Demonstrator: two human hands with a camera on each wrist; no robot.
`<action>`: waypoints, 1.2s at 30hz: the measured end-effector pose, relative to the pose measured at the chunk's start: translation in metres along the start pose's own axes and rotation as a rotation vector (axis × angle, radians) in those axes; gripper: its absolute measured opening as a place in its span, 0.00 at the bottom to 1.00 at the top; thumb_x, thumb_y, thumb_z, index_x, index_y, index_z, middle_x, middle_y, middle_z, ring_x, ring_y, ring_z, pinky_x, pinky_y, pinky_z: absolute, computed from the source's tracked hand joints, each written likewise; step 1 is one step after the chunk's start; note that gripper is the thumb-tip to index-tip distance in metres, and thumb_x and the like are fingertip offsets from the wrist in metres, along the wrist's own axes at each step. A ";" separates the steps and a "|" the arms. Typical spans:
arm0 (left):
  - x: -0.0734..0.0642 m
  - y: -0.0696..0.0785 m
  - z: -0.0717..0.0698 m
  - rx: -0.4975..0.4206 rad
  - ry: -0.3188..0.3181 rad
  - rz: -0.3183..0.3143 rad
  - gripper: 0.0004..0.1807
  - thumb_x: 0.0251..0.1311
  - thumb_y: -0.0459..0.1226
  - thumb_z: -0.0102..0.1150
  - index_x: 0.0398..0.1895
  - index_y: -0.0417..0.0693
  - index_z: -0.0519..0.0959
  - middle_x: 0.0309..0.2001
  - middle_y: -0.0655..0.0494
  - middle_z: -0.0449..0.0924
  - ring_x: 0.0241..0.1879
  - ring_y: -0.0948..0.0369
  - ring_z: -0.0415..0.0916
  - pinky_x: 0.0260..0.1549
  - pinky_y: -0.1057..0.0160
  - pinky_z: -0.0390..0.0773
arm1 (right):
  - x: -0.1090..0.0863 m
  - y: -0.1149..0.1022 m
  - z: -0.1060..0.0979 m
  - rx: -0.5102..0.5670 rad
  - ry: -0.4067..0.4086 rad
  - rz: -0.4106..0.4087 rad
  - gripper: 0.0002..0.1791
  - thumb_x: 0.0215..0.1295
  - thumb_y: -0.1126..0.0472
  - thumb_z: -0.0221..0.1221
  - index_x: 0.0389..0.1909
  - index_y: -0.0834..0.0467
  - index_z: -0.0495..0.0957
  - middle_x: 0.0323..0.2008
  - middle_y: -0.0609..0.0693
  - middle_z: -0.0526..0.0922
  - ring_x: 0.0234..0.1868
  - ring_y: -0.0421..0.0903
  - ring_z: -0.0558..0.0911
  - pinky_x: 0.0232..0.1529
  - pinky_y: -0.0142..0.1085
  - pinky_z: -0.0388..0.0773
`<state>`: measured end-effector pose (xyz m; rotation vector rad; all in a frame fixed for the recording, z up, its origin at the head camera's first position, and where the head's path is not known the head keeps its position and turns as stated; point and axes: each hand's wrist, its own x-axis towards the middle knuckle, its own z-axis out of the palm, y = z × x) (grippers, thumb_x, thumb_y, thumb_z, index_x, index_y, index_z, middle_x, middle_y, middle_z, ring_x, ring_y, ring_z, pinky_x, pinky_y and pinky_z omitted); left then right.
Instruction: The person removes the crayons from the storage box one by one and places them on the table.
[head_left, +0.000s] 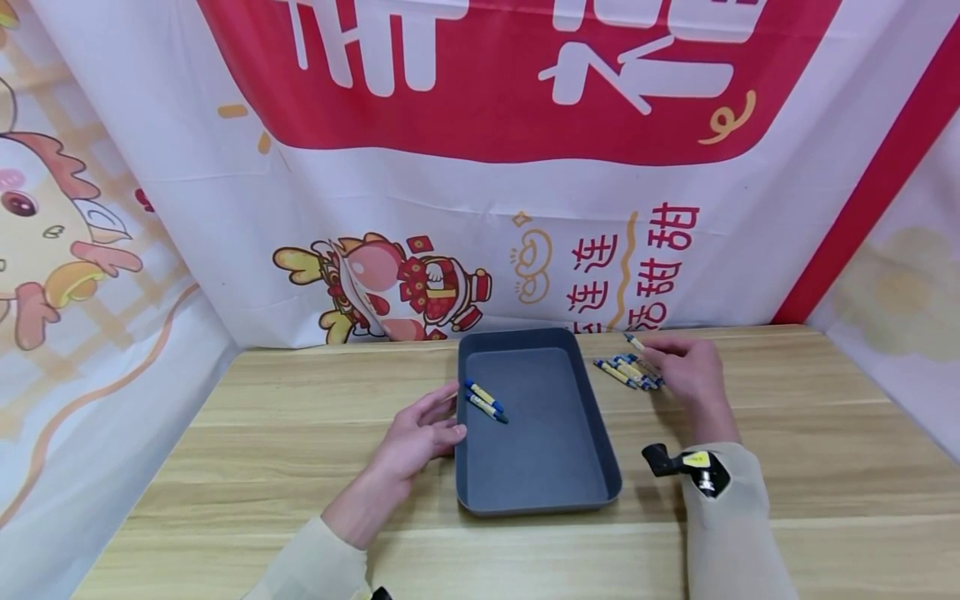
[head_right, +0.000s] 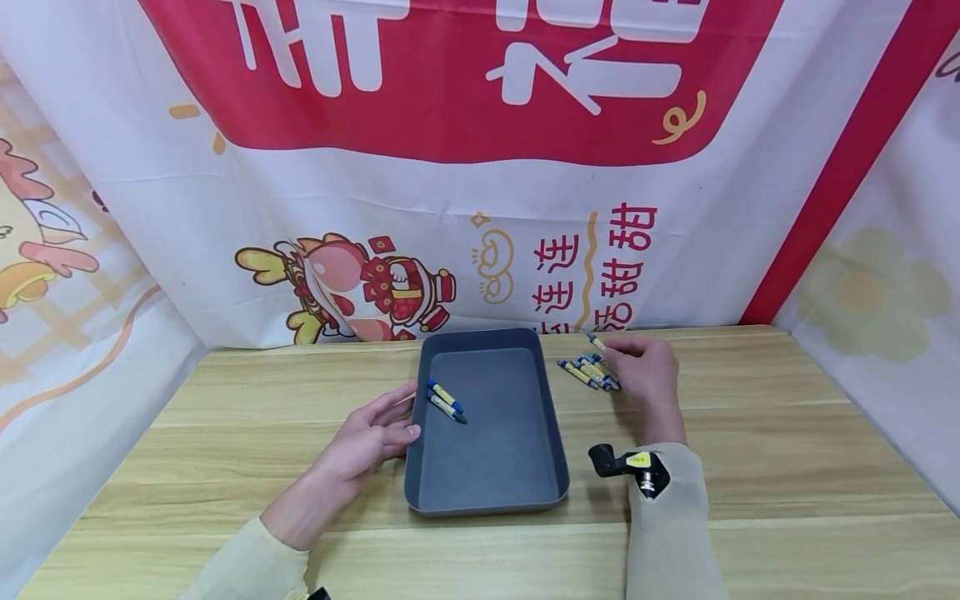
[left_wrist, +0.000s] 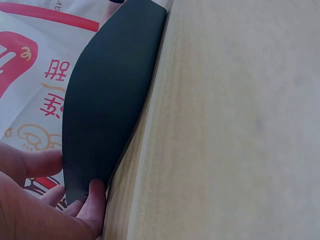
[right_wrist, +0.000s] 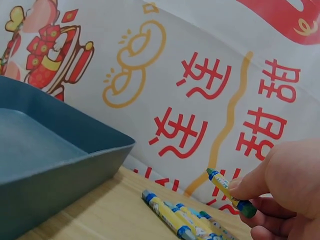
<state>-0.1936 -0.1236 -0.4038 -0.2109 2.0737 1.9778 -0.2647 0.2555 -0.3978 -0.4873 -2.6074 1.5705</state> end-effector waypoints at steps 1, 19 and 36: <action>0.000 0.000 0.000 -0.001 0.000 -0.001 0.37 0.67 0.27 0.65 0.78 0.58 0.71 0.78 0.40 0.68 0.72 0.43 0.75 0.54 0.57 0.86 | 0.000 0.001 0.000 0.011 -0.001 0.011 0.21 0.77 0.56 0.60 0.66 0.56 0.82 0.65 0.60 0.83 0.63 0.53 0.79 0.56 0.37 0.73; 0.000 -0.001 -0.001 -0.001 0.003 -0.003 0.37 0.67 0.27 0.65 0.78 0.58 0.72 0.78 0.40 0.69 0.71 0.43 0.76 0.54 0.57 0.86 | 0.006 0.016 -0.004 -0.059 0.066 0.097 0.21 0.79 0.55 0.59 0.67 0.55 0.82 0.69 0.63 0.79 0.69 0.59 0.74 0.61 0.49 0.72; 0.001 -0.001 0.000 0.001 0.002 -0.009 0.37 0.68 0.28 0.64 0.78 0.59 0.71 0.78 0.40 0.69 0.70 0.44 0.77 0.55 0.56 0.86 | 0.010 0.025 -0.002 -0.153 0.080 0.041 0.19 0.77 0.56 0.60 0.63 0.59 0.84 0.67 0.65 0.81 0.70 0.63 0.74 0.70 0.59 0.69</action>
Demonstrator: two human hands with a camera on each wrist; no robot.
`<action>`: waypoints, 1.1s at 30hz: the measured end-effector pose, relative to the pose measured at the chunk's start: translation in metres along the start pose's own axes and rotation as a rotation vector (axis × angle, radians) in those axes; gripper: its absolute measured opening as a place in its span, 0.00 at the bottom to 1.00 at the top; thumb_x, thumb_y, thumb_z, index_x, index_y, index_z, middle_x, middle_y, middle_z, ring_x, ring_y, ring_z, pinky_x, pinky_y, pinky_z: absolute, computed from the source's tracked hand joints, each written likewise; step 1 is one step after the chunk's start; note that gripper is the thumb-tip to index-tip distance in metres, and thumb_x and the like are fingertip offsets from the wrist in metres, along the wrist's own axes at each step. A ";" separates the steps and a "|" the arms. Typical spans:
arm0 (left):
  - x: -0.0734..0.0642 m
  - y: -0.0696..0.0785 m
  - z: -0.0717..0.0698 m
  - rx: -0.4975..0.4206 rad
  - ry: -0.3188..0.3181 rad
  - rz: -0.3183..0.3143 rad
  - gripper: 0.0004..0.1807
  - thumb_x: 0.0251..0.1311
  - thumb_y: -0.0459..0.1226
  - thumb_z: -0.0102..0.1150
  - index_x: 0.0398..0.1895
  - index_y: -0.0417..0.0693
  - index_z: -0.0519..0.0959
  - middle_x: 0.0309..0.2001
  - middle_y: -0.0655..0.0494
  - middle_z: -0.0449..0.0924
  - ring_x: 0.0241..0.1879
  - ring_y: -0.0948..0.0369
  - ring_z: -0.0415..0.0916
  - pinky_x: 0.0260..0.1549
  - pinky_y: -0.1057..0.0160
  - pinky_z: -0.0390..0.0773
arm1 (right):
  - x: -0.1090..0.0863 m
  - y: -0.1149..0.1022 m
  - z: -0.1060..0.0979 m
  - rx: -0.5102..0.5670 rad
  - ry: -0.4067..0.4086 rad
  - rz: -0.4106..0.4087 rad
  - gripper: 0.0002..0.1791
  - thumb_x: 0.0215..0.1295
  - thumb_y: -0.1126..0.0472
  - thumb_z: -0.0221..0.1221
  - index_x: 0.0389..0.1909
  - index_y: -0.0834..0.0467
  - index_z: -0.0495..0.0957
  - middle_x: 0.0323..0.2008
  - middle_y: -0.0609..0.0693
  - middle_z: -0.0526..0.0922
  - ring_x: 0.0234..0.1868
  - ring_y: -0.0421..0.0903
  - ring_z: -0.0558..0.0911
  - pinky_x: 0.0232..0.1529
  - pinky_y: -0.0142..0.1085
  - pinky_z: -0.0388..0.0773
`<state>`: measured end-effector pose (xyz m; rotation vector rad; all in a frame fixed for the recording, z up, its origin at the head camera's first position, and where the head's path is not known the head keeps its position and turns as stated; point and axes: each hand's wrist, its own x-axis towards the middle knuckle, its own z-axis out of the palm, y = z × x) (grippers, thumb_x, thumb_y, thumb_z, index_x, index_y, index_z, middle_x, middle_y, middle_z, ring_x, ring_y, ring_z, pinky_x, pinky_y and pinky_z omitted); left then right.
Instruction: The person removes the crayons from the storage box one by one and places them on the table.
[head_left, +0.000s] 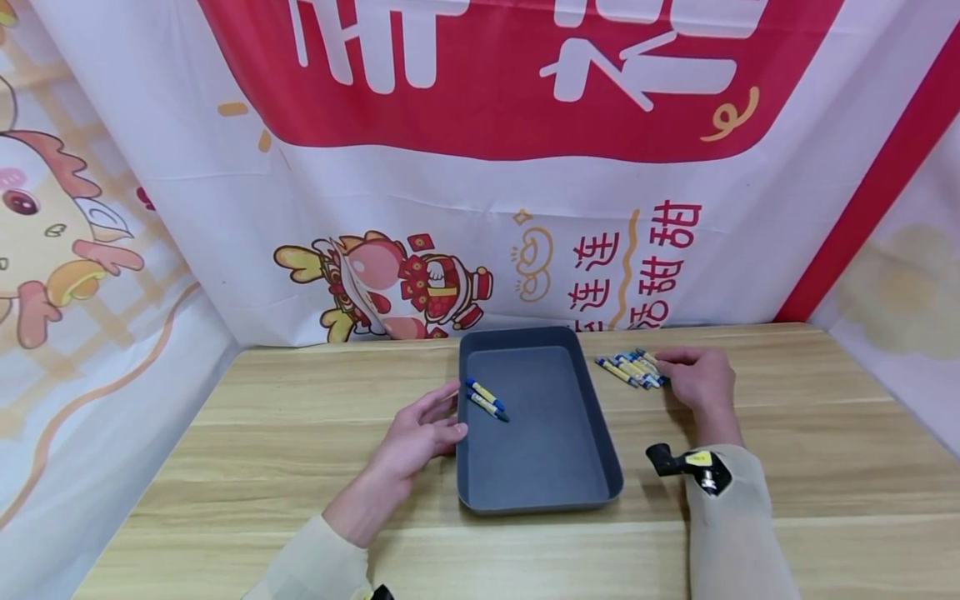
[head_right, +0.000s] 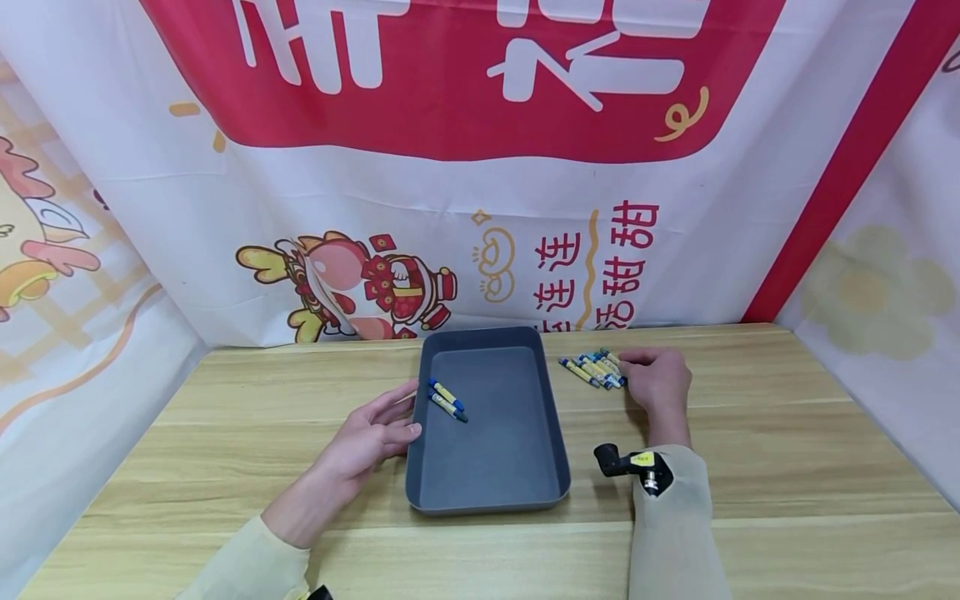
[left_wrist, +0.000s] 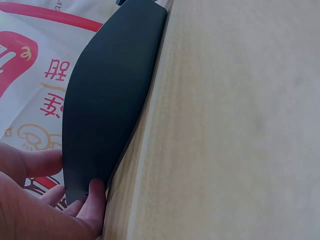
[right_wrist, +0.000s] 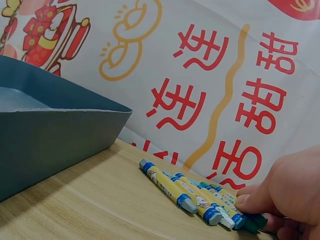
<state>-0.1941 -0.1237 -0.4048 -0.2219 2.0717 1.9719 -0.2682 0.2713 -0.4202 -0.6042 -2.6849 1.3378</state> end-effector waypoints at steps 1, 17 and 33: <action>0.000 0.001 0.000 0.000 0.000 -0.001 0.37 0.68 0.28 0.64 0.78 0.59 0.71 0.78 0.40 0.69 0.70 0.44 0.77 0.55 0.56 0.86 | 0.000 0.000 0.000 -0.005 -0.003 0.003 0.19 0.78 0.56 0.60 0.63 0.59 0.84 0.67 0.66 0.80 0.70 0.64 0.74 0.69 0.59 0.69; 0.002 0.000 0.000 0.006 0.003 -0.008 0.36 0.68 0.28 0.64 0.78 0.59 0.72 0.78 0.41 0.70 0.70 0.45 0.78 0.53 0.58 0.86 | -0.002 -0.003 -0.003 -0.072 -0.026 0.019 0.20 0.78 0.55 0.59 0.63 0.59 0.84 0.70 0.66 0.77 0.73 0.67 0.71 0.71 0.60 0.68; 0.001 0.000 0.000 -0.003 0.005 -0.003 0.37 0.67 0.27 0.65 0.78 0.59 0.72 0.78 0.40 0.69 0.68 0.45 0.79 0.55 0.56 0.87 | -0.004 -0.013 -0.008 0.010 -0.038 0.041 0.26 0.80 0.48 0.57 0.70 0.57 0.79 0.71 0.63 0.78 0.71 0.62 0.74 0.65 0.54 0.74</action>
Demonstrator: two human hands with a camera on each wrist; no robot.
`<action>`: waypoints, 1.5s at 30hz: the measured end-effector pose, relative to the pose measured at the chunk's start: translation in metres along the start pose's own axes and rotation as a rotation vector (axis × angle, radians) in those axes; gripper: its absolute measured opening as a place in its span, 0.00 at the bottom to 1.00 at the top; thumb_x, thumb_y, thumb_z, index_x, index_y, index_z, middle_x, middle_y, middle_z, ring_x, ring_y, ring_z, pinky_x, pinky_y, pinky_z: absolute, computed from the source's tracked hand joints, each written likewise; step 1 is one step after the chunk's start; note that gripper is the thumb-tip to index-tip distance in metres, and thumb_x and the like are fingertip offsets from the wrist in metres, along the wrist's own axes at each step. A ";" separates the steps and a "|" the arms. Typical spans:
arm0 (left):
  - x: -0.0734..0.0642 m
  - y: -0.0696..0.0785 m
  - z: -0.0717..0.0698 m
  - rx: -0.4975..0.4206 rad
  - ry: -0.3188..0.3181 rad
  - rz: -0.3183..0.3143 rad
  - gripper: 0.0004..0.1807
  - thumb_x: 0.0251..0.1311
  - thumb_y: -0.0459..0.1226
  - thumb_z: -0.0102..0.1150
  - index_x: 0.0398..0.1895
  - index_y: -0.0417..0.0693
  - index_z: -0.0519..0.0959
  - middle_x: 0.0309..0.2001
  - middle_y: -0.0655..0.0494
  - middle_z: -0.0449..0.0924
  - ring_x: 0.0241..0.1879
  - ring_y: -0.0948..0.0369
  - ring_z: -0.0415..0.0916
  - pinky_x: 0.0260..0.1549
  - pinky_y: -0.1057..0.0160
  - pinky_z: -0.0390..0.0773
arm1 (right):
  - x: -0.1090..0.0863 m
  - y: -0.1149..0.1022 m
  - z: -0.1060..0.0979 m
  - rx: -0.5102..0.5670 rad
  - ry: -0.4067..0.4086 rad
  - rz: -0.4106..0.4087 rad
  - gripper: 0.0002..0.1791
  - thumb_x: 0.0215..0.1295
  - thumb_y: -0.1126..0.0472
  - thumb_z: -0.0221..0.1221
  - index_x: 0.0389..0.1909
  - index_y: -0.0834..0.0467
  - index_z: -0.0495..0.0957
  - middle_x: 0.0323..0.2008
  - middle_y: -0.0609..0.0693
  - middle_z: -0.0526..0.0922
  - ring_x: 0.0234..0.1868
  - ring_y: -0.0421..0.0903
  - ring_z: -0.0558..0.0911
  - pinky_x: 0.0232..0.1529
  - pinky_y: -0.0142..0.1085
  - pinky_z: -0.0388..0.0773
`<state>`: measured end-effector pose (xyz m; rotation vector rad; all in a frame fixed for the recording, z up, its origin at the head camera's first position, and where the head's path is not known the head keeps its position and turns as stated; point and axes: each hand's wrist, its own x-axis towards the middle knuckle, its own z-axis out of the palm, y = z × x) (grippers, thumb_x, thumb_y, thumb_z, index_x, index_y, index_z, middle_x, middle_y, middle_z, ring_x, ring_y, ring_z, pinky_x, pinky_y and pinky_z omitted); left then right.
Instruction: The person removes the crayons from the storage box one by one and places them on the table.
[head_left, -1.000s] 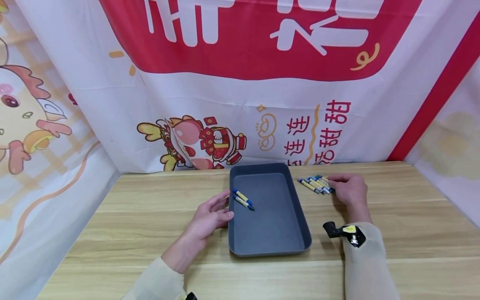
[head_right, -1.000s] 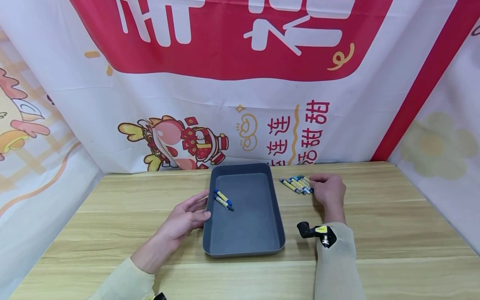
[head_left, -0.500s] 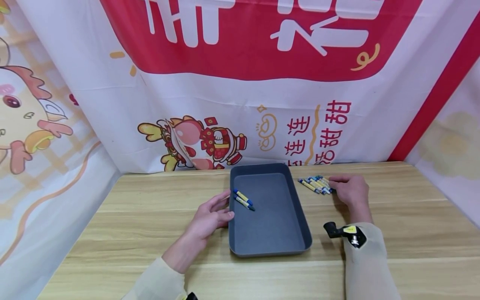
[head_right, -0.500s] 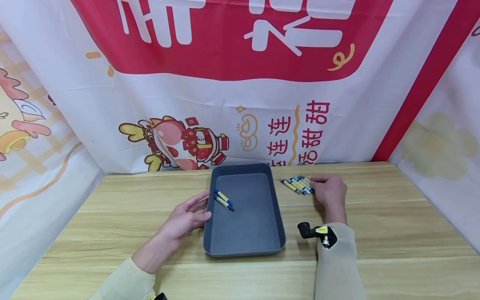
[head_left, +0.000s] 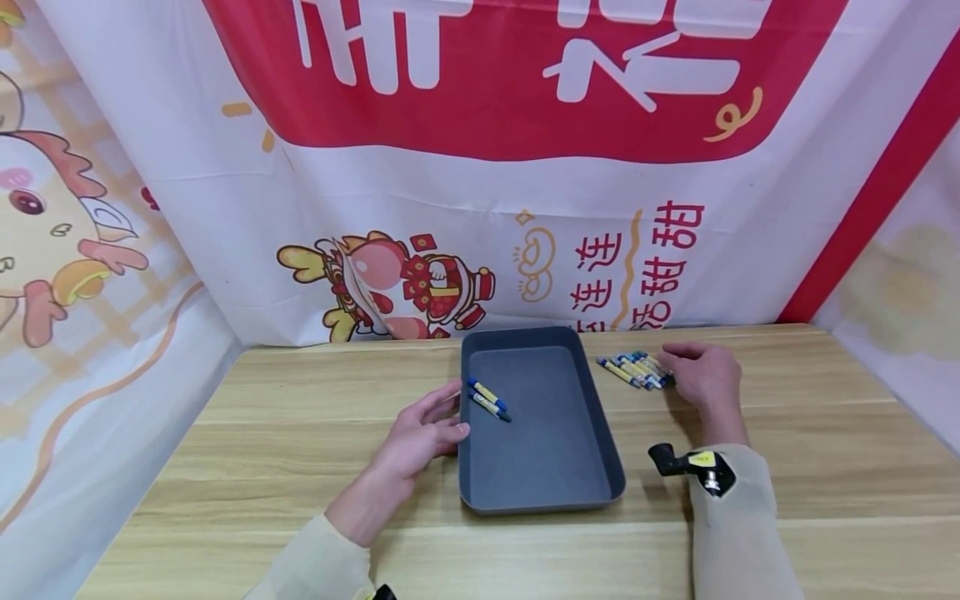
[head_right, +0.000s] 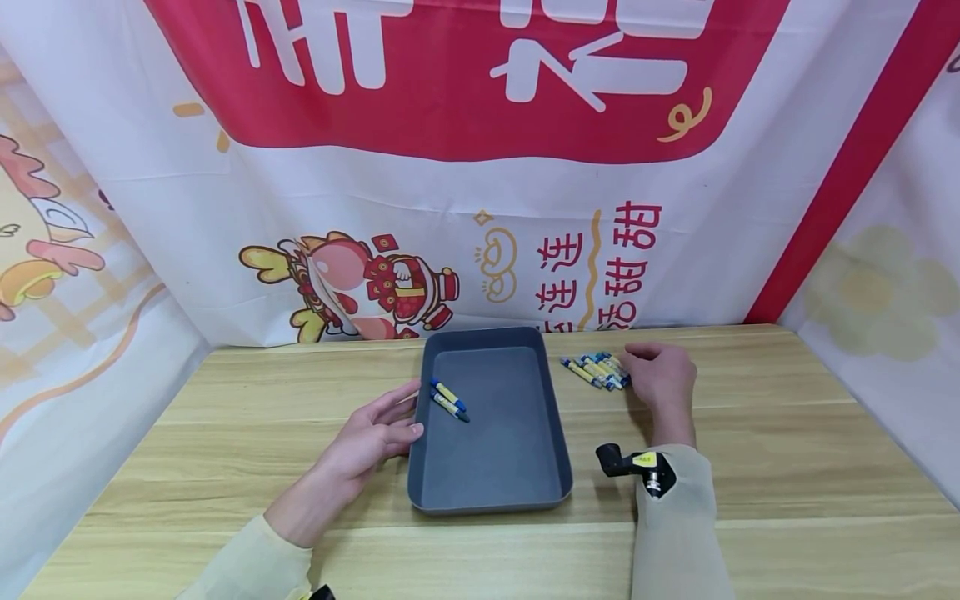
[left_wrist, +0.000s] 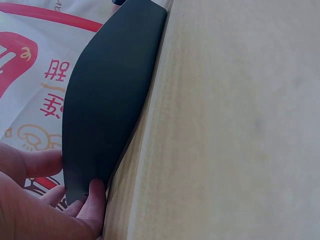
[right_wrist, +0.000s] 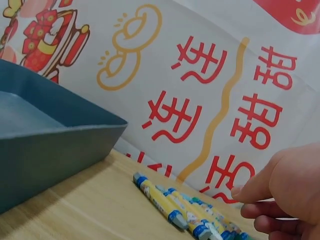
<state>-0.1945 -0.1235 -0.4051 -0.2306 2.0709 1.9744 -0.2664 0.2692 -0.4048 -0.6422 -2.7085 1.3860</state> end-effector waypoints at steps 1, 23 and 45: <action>0.000 0.000 0.000 -0.001 -0.001 0.001 0.37 0.67 0.27 0.65 0.78 0.59 0.72 0.78 0.40 0.69 0.68 0.45 0.79 0.55 0.55 0.87 | -0.001 -0.002 0.000 0.013 -0.005 -0.003 0.26 0.80 0.47 0.57 0.70 0.56 0.79 0.71 0.63 0.78 0.70 0.62 0.74 0.64 0.53 0.75; 0.002 0.000 0.000 0.005 0.003 -0.013 0.36 0.68 0.27 0.63 0.78 0.59 0.72 0.78 0.41 0.69 0.69 0.45 0.79 0.57 0.55 0.86 | -0.019 -0.044 0.022 0.030 -0.065 -0.166 0.24 0.78 0.49 0.61 0.67 0.57 0.81 0.66 0.61 0.82 0.66 0.59 0.78 0.66 0.53 0.77; -0.001 0.000 0.001 0.000 -0.006 0.009 0.36 0.67 0.26 0.64 0.78 0.56 0.72 0.77 0.41 0.71 0.71 0.44 0.77 0.53 0.59 0.86 | -0.039 -0.077 0.054 -0.016 -0.117 -0.314 0.21 0.76 0.51 0.63 0.63 0.57 0.84 0.57 0.59 0.86 0.53 0.56 0.82 0.54 0.47 0.82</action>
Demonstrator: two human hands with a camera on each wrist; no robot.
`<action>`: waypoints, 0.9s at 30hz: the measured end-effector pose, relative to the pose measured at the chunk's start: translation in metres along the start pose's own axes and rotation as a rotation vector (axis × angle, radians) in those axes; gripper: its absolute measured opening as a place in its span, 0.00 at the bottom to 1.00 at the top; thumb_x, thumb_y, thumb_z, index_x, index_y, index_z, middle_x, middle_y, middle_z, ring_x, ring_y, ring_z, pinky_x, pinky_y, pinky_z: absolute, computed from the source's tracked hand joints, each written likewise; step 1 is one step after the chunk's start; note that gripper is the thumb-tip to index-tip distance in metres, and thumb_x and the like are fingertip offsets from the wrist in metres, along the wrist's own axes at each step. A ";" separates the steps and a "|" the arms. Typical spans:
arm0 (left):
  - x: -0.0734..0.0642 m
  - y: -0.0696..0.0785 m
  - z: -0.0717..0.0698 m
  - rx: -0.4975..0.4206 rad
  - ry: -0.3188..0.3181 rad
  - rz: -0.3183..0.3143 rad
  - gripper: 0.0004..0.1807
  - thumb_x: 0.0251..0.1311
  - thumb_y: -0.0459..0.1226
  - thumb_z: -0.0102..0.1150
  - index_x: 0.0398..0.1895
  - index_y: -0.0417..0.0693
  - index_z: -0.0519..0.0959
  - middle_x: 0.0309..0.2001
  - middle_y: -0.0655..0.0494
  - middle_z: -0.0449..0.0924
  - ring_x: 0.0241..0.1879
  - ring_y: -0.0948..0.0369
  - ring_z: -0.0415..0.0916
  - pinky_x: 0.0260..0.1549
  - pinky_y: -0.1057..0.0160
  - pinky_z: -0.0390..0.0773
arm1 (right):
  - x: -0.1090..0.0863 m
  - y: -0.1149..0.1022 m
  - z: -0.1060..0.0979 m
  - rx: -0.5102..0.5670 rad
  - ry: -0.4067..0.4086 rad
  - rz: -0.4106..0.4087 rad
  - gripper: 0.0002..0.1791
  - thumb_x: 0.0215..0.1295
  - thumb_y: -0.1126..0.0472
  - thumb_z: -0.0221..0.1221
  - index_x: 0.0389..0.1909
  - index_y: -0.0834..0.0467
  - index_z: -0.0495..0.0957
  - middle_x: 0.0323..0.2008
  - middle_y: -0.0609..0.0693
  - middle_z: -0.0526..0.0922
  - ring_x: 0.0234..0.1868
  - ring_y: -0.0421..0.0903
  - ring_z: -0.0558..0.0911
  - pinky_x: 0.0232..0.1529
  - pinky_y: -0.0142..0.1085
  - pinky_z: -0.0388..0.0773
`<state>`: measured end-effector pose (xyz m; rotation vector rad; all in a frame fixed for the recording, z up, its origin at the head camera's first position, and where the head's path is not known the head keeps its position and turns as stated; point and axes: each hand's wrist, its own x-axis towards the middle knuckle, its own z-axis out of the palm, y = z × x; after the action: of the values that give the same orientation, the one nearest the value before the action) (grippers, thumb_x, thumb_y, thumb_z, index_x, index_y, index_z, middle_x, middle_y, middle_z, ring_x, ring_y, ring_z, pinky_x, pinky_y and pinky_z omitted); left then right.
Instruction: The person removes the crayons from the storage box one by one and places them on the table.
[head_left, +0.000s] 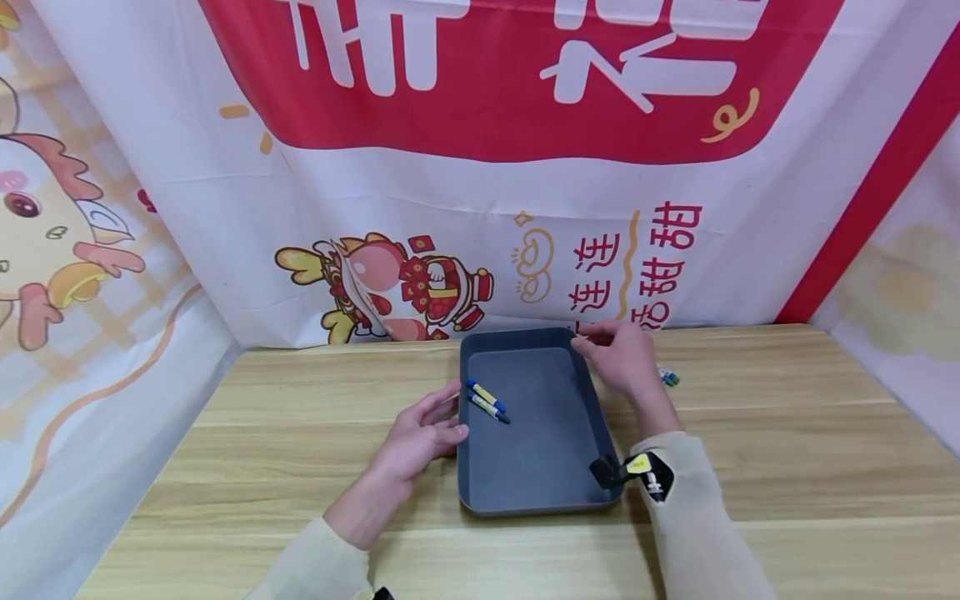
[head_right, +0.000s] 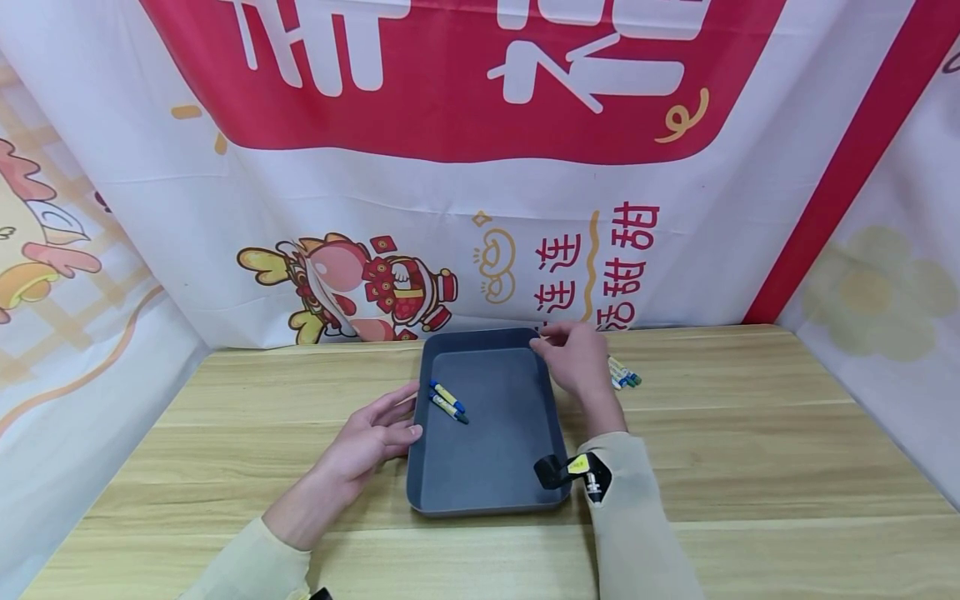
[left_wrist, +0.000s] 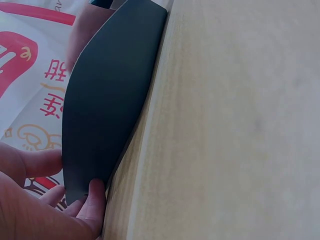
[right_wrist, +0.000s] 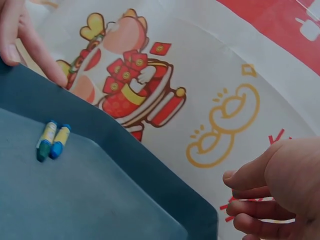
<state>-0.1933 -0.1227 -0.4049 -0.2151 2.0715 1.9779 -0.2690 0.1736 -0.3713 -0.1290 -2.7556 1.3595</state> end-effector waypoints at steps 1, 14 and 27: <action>0.000 0.000 0.000 0.001 -0.002 0.006 0.36 0.67 0.26 0.64 0.78 0.56 0.72 0.77 0.40 0.71 0.70 0.44 0.77 0.52 0.59 0.86 | 0.000 -0.001 0.001 0.004 -0.003 -0.006 0.20 0.76 0.52 0.63 0.62 0.57 0.84 0.58 0.59 0.86 0.54 0.56 0.82 0.55 0.48 0.82; -0.001 0.001 0.000 -0.003 -0.004 0.011 0.36 0.67 0.26 0.63 0.78 0.55 0.72 0.77 0.40 0.71 0.68 0.45 0.79 0.52 0.60 0.86 | -0.009 -0.022 0.018 0.149 -0.035 -0.048 0.17 0.76 0.54 0.64 0.60 0.54 0.86 0.59 0.56 0.86 0.57 0.55 0.83 0.61 0.49 0.81; -0.001 0.001 0.000 0.000 -0.002 0.009 0.35 0.68 0.27 0.63 0.78 0.55 0.72 0.77 0.39 0.71 0.68 0.46 0.79 0.53 0.58 0.87 | -0.018 -0.042 0.043 0.188 -0.057 -0.094 0.13 0.74 0.55 0.66 0.54 0.53 0.88 0.52 0.53 0.89 0.51 0.51 0.83 0.53 0.43 0.81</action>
<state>-0.1924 -0.1229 -0.4034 -0.2034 2.0747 1.9827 -0.2572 0.1121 -0.3648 0.0486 -2.6227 1.6094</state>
